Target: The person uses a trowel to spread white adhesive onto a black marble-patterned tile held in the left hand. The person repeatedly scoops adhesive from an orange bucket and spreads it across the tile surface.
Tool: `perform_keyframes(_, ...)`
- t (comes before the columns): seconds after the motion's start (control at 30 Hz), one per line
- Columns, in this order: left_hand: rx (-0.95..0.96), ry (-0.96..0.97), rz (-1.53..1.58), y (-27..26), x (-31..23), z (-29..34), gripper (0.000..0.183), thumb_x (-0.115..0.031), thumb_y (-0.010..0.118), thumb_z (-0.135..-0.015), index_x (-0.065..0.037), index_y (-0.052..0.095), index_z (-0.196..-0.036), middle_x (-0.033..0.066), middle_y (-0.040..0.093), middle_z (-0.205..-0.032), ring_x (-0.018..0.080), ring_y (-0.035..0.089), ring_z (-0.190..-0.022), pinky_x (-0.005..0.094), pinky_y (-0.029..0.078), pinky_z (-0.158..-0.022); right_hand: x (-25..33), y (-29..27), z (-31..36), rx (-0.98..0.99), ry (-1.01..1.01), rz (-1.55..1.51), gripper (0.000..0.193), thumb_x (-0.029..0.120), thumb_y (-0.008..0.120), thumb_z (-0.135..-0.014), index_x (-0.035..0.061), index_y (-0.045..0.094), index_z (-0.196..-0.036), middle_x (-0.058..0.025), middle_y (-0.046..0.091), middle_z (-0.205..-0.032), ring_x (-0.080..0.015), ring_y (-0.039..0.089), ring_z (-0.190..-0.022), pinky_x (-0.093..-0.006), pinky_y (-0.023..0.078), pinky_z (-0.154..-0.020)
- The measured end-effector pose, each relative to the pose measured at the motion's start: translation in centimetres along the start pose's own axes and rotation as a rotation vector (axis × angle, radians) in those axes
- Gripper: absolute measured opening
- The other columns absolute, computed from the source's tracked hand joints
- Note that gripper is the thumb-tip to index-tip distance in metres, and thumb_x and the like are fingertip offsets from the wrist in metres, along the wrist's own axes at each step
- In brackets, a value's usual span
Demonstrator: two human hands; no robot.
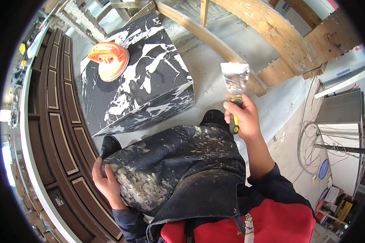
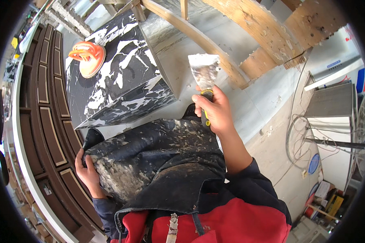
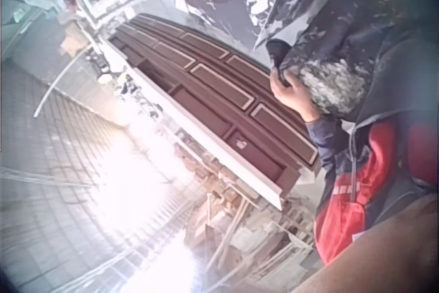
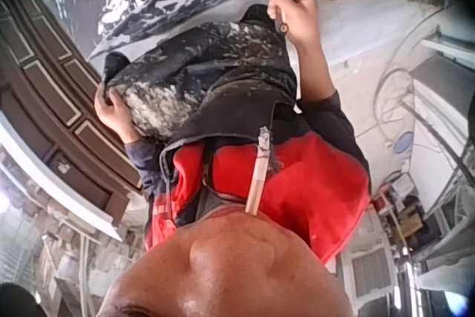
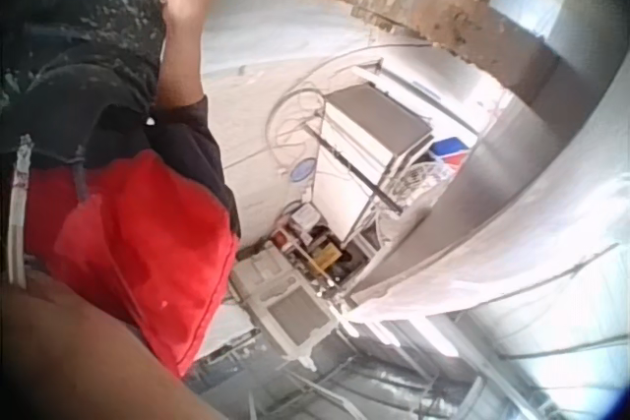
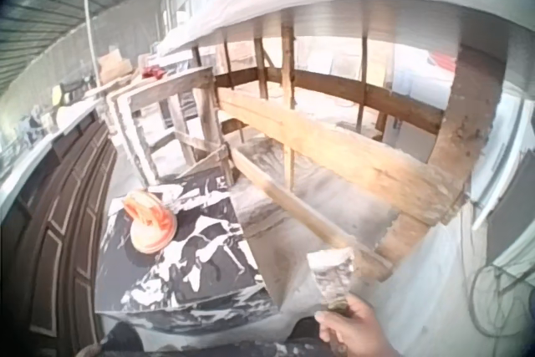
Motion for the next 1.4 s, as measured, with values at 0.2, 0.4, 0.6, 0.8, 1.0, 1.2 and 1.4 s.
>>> perform_keyframes(0.2, 0.008, 0.009, -0.001, 0.1, 0.5, -0.6, 0.034, -0.011, 0.066, -0.099, 0.004, 0.069, -0.13, 0.022, 0.071, -0.131, 0.0382, 0.066, -0.123, 0.0445, 0.048, -0.109, 1.2, 3.4, -3.9, 0.119, -0.003, -0.08, 0.025, 0.008, 0.074, -0.098, 0.0042, 0.062, -0.12, -0.0037, 0.065, -0.089, -0.0147, 0.064, -0.066, -0.0293, 0.051, -0.058)
perform_keyframes(0.4, 0.005, -0.004, 0.007, 0.1, 0.9, -0.3, 0.035, -0.013, 0.066, -0.1, 0.004, 0.069, -0.13, 0.0213, 0.071, -0.131, 0.037, 0.066, -0.123, 0.0435, 0.048, -0.109, -0.3, 2.1, -2.8, 0.402, 0.237, 0.001, 0.016, 0.008, 0.067, -0.097, 0.0012, 0.061, -0.11, -0.0049, 0.062, -0.08, -0.0131, 0.059, -0.052, -0.027, 0.045, -0.051)
perform_keyframes(0.6, 0.013, -0.018, 0.034, 0.1, 1.2, -0.2, 0.036, -0.016, 0.066, -0.101, 0.004, 0.069, -0.131, 0.0209, 0.07, -0.132, 0.0361, 0.065, -0.124, 0.0433, 0.047, -0.11, -1.2, 1.3, -1.9, 0.628, 0.259, 0.253, 0.016, 0.006, 0.064, -0.095, -0.0009, 0.061, -0.11, -0.0042, 0.061, -0.078, -0.0112, 0.058, -0.053, -0.0285, 0.045, -0.05)
perform_keyframes(0.8, 0.011, -0.022, 0.029, 0.4, 0.5, -0.2, 0.035, -0.017, 0.067, -0.101, 0.004, 0.069, -0.129, 0.0209, 0.07, -0.131, 0.0374, 0.065, -0.123, 0.0438, 0.048, -0.109, -1.1, 3.2, -3.3, 0.689, 0.325, 0.325, 0.018, 0.007, 0.06, -0.095, -0.002, 0.06, -0.11, -0.0039, 0.058, -0.077, -0.0107, 0.056, -0.053, -0.0287, 0.045, -0.049)
perform_keyframes(1.0, 0.0, 0.001, -0.016, 0.1, 0.1, 0.0, 0.035, -0.013, 0.067, -0.098, 0.004, 0.069, -0.128, 0.0218, 0.07, -0.13, 0.0388, 0.065, -0.123, 0.0453, 0.047, -0.11, -0.2, 4.7, -7.0, 0.718, 0.372, 0.36, 0.021, 0.009, 0.058, -0.094, -0.0041, 0.06, -0.11, -0.0032, 0.055, -0.07, -0.0122, 0.056, -0.051, -0.0286, 0.046, -0.048)
perform_keyframes(1.2, 0.006, 0.012, -0.055, 0.1, -0.9, -0.1, 0.032, -0.011, 0.067, -0.097, 0.002, 0.07, -0.126, 0.0208, 0.07, -0.13, 0.0402, 0.064, -0.124, 0.0472, 0.047, -0.111, 1.9, 6.7, -14.0, 0.678, 0.4, 0.482, 0.027, 0.017, 0.064, -0.091, -0.0008, 0.065, -0.111, -0.0029, 0.058, -0.072, -0.0128, 0.056, -0.052, -0.0298, 0.046, -0.045)
perform_keyframes(1.4, 0.012, -0.004, -0.1, -0.4, -1.2, 0.1, 0.033, -0.01, 0.068, -0.094, 0.0, 0.07, -0.124, 0.0194, 0.07, -0.132, 0.0403, 0.062, -0.127, 0.0487, 0.044, -0.113, 3.4, 10.1, -22.3, 0.669, 0.372, 0.603, 0.028, 0.017, 0.064, -0.091, -0.0008, 0.066, -0.112, -0.0048, 0.062, -0.071, -0.0123, 0.057, -0.052, -0.0293, 0.047, -0.044)
Point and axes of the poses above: each hand's wrist, its own z-axis away from the middle knuckle, its own y-axis out of the palm, x = y × z, the point moved 7 cm from there along -z, towards the middle knuckle
